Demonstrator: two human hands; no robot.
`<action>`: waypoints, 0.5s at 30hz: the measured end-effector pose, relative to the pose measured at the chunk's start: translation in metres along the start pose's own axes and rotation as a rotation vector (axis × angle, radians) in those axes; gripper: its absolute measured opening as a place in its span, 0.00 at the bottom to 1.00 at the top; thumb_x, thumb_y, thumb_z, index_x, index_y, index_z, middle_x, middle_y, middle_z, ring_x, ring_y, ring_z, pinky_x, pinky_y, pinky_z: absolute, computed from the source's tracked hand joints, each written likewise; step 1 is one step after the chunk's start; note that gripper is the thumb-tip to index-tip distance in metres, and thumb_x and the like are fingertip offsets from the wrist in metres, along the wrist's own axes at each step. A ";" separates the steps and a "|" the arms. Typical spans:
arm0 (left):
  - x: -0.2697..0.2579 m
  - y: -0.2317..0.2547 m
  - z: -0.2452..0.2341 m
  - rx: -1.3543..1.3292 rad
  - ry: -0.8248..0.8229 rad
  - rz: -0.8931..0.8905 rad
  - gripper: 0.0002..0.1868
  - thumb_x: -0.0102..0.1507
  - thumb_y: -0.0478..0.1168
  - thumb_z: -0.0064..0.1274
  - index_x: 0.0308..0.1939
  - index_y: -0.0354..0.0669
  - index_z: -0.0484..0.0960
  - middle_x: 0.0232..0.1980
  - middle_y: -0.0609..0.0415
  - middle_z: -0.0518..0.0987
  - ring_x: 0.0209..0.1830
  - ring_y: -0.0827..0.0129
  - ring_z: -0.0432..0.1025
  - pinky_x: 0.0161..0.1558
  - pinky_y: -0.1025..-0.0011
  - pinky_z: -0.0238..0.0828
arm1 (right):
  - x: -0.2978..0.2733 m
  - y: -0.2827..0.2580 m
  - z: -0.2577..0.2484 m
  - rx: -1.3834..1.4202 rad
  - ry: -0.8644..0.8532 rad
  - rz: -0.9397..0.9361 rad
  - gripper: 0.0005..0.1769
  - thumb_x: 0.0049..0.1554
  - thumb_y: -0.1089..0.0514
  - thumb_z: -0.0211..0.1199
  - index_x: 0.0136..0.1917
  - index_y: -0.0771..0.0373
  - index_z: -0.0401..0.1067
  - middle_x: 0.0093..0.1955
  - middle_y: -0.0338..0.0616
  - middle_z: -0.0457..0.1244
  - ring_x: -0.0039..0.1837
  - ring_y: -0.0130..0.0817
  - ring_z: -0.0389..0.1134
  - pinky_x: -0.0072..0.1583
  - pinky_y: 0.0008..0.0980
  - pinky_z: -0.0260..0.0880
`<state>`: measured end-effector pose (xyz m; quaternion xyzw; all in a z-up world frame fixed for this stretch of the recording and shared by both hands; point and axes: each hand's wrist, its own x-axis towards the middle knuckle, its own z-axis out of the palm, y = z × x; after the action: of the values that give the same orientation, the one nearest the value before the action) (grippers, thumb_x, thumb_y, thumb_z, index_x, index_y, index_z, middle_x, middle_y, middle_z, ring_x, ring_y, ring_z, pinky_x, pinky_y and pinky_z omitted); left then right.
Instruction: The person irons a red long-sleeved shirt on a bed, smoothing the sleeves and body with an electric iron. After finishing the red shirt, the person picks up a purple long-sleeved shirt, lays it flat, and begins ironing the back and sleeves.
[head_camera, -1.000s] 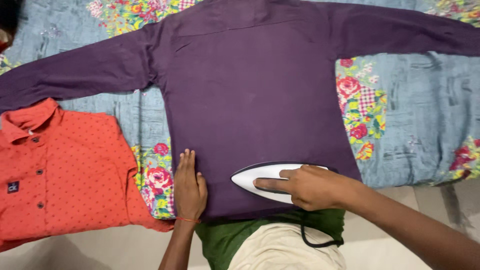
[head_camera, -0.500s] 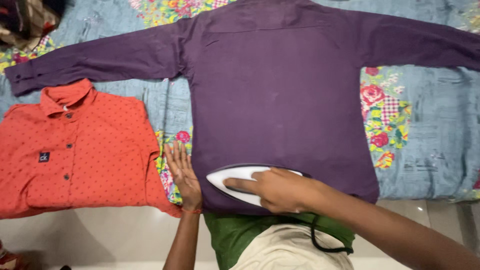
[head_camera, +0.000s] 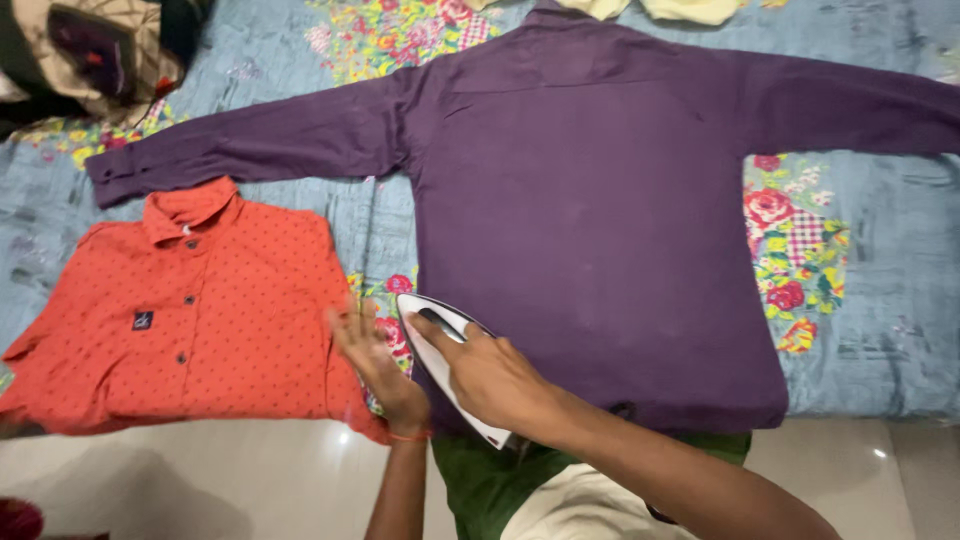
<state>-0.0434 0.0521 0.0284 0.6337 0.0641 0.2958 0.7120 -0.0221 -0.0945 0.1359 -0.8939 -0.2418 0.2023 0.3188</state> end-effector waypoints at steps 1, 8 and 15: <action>-0.009 -0.005 0.008 0.076 -0.080 -0.002 0.43 0.74 0.56 0.36 0.83 0.37 0.38 0.84 0.38 0.52 0.83 0.50 0.53 0.78 0.56 0.49 | -0.005 0.008 -0.003 -0.040 0.022 0.013 0.44 0.56 0.64 0.54 0.83 0.45 0.48 0.53 0.72 0.62 0.46 0.71 0.68 0.48 0.60 0.71; -0.034 -0.024 0.030 0.838 -0.598 0.177 0.36 0.66 0.39 0.41 0.79 0.35 0.57 0.80 0.36 0.62 0.82 0.45 0.54 0.76 0.54 0.53 | -0.079 0.056 -0.041 -0.129 0.050 0.360 0.48 0.55 0.63 0.55 0.84 0.38 0.46 0.52 0.68 0.63 0.42 0.68 0.71 0.47 0.57 0.74; -0.037 -0.010 0.049 1.198 -0.747 0.199 0.38 0.59 0.45 0.49 0.74 0.44 0.63 0.78 0.39 0.58 0.78 0.46 0.51 0.72 0.44 0.47 | -0.022 0.096 -0.044 -0.231 0.289 0.193 0.48 0.50 0.65 0.57 0.81 0.47 0.49 0.51 0.72 0.64 0.45 0.71 0.69 0.49 0.62 0.71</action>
<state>-0.0472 -0.0090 0.0177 0.9778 -0.0910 0.0363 0.1854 0.0125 -0.1926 0.1083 -0.9632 -0.1284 0.0727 0.2245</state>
